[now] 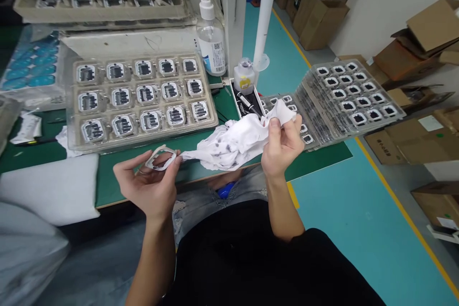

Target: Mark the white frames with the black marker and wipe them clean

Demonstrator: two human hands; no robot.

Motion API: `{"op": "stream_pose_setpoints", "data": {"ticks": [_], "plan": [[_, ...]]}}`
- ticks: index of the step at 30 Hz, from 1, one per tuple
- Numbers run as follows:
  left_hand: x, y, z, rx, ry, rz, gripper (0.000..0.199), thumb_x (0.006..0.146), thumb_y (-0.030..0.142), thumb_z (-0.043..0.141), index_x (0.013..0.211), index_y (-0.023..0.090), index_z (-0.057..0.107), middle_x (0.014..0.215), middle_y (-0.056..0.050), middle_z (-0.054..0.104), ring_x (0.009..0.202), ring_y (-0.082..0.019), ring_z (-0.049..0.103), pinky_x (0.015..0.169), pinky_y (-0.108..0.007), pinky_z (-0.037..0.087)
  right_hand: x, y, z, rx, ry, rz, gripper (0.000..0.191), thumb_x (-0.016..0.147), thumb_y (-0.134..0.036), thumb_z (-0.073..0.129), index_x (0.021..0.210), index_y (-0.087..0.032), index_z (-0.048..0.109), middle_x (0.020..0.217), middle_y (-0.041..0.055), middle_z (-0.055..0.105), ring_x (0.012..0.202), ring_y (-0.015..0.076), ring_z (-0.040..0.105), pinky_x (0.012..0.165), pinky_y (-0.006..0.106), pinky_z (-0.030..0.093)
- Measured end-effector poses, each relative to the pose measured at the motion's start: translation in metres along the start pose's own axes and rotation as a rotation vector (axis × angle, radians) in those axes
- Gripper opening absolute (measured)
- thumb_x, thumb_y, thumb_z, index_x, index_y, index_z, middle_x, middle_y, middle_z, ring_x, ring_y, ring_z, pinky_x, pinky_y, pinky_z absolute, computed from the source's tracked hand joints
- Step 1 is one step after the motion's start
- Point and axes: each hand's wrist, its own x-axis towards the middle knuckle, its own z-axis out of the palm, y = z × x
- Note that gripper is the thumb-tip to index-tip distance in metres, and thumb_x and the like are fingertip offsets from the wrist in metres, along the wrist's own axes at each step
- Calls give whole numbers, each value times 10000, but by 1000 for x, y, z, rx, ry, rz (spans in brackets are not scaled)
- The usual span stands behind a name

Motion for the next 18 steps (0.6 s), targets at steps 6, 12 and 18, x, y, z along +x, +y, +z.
{"op": "stream_pose_setpoints", "data": {"ticks": [6, 12, 18], "plan": [[4, 7, 4, -44, -21, 1, 567, 935, 488, 1063, 1241, 218, 670, 994, 19, 796, 928, -237, 944, 912, -408, 821, -12, -11, 2, 204, 75, 1, 174, 1119, -428, 723, 1264, -389, 809, 1059, 49, 769, 1042, 311, 853, 1030, 583, 779], [2, 5, 11, -55, -68, -25, 593, 945, 537, 1061, 1254, 220, 666, 945, 22, 803, 945, -250, 949, 919, -415, 819, -15, -7, -3, 153, 22, 60, 235, 1139, -432, 639, 1258, -384, 836, 1107, 85, 709, 1075, 331, 822, 859, 553, 766], [5, 14, 11, -98, -64, -14, 575, 933, 459, 1085, 1258, 215, 678, 933, 32, 801, 923, -236, 939, 930, -422, 821, -21, 2, -9, 176, 60, 61, 282, 1189, -464, 656, 1353, -413, 879, 1112, 76, 609, 980, 285, 761, 813, 526, 743]]}}
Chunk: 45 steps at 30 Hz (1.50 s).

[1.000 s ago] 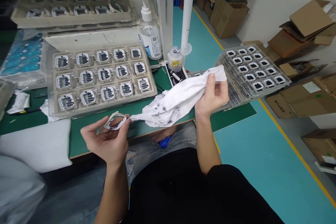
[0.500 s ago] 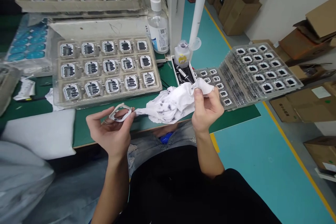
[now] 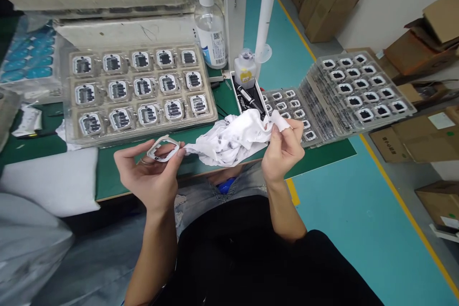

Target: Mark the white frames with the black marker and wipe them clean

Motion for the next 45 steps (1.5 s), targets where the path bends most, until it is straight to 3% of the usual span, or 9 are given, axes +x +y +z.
{"op": "stream_pose_setpoints", "data": {"ticks": [6, 10, 15, 19, 22, 34, 38, 41, 45], "plan": [[5, 11, 20, -63, -11, 26, 559, 895, 440, 1119, 1228, 215, 732, 1053, 19, 759, 897, -194, 914, 938, -387, 804, -3, -10, -7, 161, 9, -82, 181, 1202, -378, 742, 1167, -323, 910, 1011, 53, 559, 857, 212, 645, 735, 417, 634], [4, 4, 35, -80, -91, 39, 541, 917, 481, 1099, 1235, 221, 747, 1093, 5, 764, 940, -194, 918, 892, -320, 772, -10, -24, -17, 125, -77, -113, 178, 1211, -343, 725, 1240, -332, 901, 1013, 60, 607, 854, 222, 657, 692, 411, 573], [0, 5, 48, -247, -250, 17, 505, 980, 418, 1065, 1291, 265, 696, 1065, 19, 814, 950, -189, 928, 879, -293, 765, -24, -37, -22, 234, -182, -150, 250, 1179, -232, 737, 1336, -341, 899, 1048, 54, 737, 936, 241, 755, 794, 436, 634], [-1, 16, 56, -366, -402, -64, 538, 1036, 485, 1014, 1371, 311, 630, 1086, -13, 864, 1029, -264, 957, 880, -364, 797, -29, -44, -17, 254, -280, -230, 284, 1120, -138, 767, 1300, -320, 891, 1044, 36, 813, 940, 257, 801, 827, 464, 664], [1, 21, 59, -383, -436, -71, 571, 1002, 521, 1041, 1346, 313, 634, 1079, -2, 846, 992, -260, 959, 864, -359, 800, -31, -45, -13, 219, -294, -290, 360, 1071, -61, 784, 1313, -311, 879, 1109, 43, 872, 980, 276, 847, 854, 487, 698], [-21, 16, 65, -362, -226, -48, 586, 931, 448, 1108, 1321, 286, 702, 1137, 8, 812, 986, -183, 929, 907, -275, 773, -36, -44, -14, 107, -325, -369, 576, 1029, 52, 706, 1452, -305, 863, 1123, 66, 836, 972, 249, 837, 807, 411, 704], [-27, 15, 67, -300, -180, -48, 559, 957, 475, 1082, 1308, 278, 696, 1156, 1, 791, 950, -172, 912, 888, -284, 768, -36, -44, -16, 151, -366, -372, 403, 1124, -142, 706, 1483, -254, 851, 1302, 140, 871, 1125, 321, 878, 900, 493, 767], [-28, 12, 67, -232, -130, 19, 509, 966, 448, 1070, 1297, 272, 726, 1196, -4, 769, 970, -163, 889, 887, -278, 754, -35, -48, -17, 227, -405, -300, 258, 1177, -314, 725, 1368, -262, 891, 1475, 152, 874, 1199, 356, 903, 958, 561, 798], [-29, 9, 63, -111, -104, 141, 414, 1005, 389, 1021, 1296, 264, 754, 1181, -3, 761, 984, -152, 847, 837, -242, 711, -32, -60, -15, 236, -397, -90, 125, 1119, -194, 828, 1103, -275, 922, 1292, 72, 949, 1064, 288, 938, 915, 474, 810]]}}
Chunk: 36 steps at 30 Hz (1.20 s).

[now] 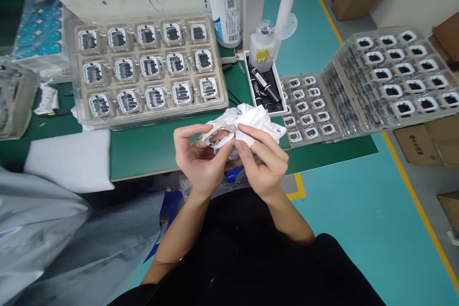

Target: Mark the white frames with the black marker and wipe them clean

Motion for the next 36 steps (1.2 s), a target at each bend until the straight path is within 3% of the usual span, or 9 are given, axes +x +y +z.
{"op": "stream_pose_setpoints", "data": {"ticks": [3, 10, 16, 21, 27, 36], "plan": [[1, 1, -2, 65, -1, 54, 387, 1003, 343, 1009, 1286, 262, 758, 1147, 4, 760, 929, -135, 807, 777, -222, 673, 3, -6, 3, 10, 10, 82, 130, 1098, -171, 853, 1110, -277, 928, 1228, 61, 957, 1052, 279, 939, 914, 455, 809], [4, 0, -3, 13, -25, 19, 405, 985, 336, 1025, 1270, 265, 747, 1155, -7, 773, 1005, -169, 849, 840, -260, 715, 0, -2, 3, -68, 4, 26, 170, 1120, -195, 836, 1227, -283, 934, 988, 30, 903, 831, 217, 872, 744, 362, 751], [4, -3, -9, -157, -115, -202, 516, 971, 453, 1059, 1292, 280, 693, 1137, -8, 794, 984, -174, 890, 893, -290, 752, 1, 4, 5, -74, -9, -86, 270, 1120, -133, 792, 1302, -287, 919, 998, 44, 867, 850, 220, 845, 727, 362, 714], [8, -1, -6, -226, -116, -251, 559, 981, 497, 1062, 1302, 295, 652, 991, 30, 813, 896, -180, 908, 827, -288, 761, 0, 8, 8, -37, 0, -117, 319, 1099, -91, 807, 1346, -275, 893, 1054, 54, 892, 914, 231, 877, 774, 372, 744], [10, 0, -4, -228, -120, -271, 569, 988, 536, 1051, 1292, 300, 633, 941, 36, 808, 912, -210, 930, 858, -333, 784, -5, 16, 10, -49, -12, -111, 296, 1085, -102, 832, 1325, -274, 866, 1093, 59, 939, 936, 259, 928, 786, 391, 791], [6, -6, -8, -175, -99, -163, 508, 993, 437, 1053, 1327, 292, 697, 1220, -9, 786, 1048, -223, 949, 938, -320, 781, -5, 23, 11, -68, -35, -198, 398, 1076, -34, 769, 1367, -286, 868, 1118, 78, 909, 951, 255, 892, 778, 393, 762]]}}
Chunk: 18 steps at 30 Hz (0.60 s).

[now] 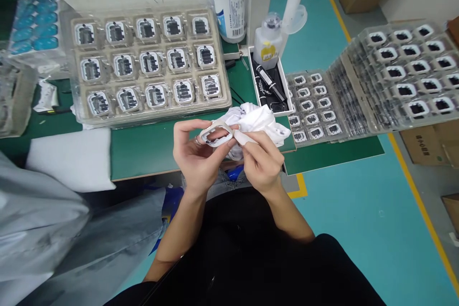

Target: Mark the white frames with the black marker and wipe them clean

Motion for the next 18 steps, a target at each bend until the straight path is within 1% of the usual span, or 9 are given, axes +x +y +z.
{"op": "stream_pose_setpoints", "data": {"ticks": [4, 8, 10, 13, 16, 18], "plan": [[-4, -2, 0, -41, 13, 2, 457, 1017, 373, 1027, 1348, 299, 720, 1257, -22, 780, 1148, -248, 946, 994, -334, 785, -2, 2, 1, -13, -4, -26, 491, 1093, -29, 725, 1482, -306, 840, 1115, 79, 880, 963, 256, 869, 779, 411, 747], [-5, -3, 1, -78, -4, -35, 498, 1011, 346, 1035, 1362, 305, 684, 1224, -24, 810, 1161, -262, 950, 1013, -349, 787, -1, 3, 3, -42, 3, -68, 470, 1105, -22, 700, 1474, -282, 832, 1081, 79, 874, 952, 258, 875, 776, 417, 756], [-4, -3, 0, -59, -10, -60, 520, 1003, 358, 1045, 1360, 304, 670, 1189, -21, 815, 1133, -253, 951, 1015, -353, 786, 0, 3, 3, -54, -17, -78, 470, 1103, -15, 691, 1468, -276, 831, 1125, 94, 898, 988, 275, 900, 798, 432, 776], [-2, -4, -2, 0, 20, -55, 532, 993, 410, 1054, 1346, 298, 672, 1155, -6, 797, 1031, -213, 939, 955, -317, 779, -1, 3, 4, -80, -32, -75, 511, 1092, -10, 712, 1513, -282, 815, 1211, 110, 931, 1059, 302, 933, 857, 444, 807], [-1, -3, -1, 47, 55, -15, 531, 983, 445, 1059, 1330, 292, 687, 1194, 1, 768, 968, -170, 909, 924, -286, 764, -3, 3, 5, -93, -24, -84, 562, 1076, -4, 746, 1567, -275, 786, 1254, 112, 945, 1101, 306, 946, 909, 435, 823], [-1, -2, 1, 75, 74, -7, 518, 987, 446, 1055, 1324, 289, 693, 1229, 0, 749, 968, -156, 895, 916, -271, 752, -4, 4, 6, -93, -26, -90, 549, 1072, 2, 748, 1551, -265, 786, 1275, 116, 945, 1116, 306, 949, 918, 432, 827]]}}
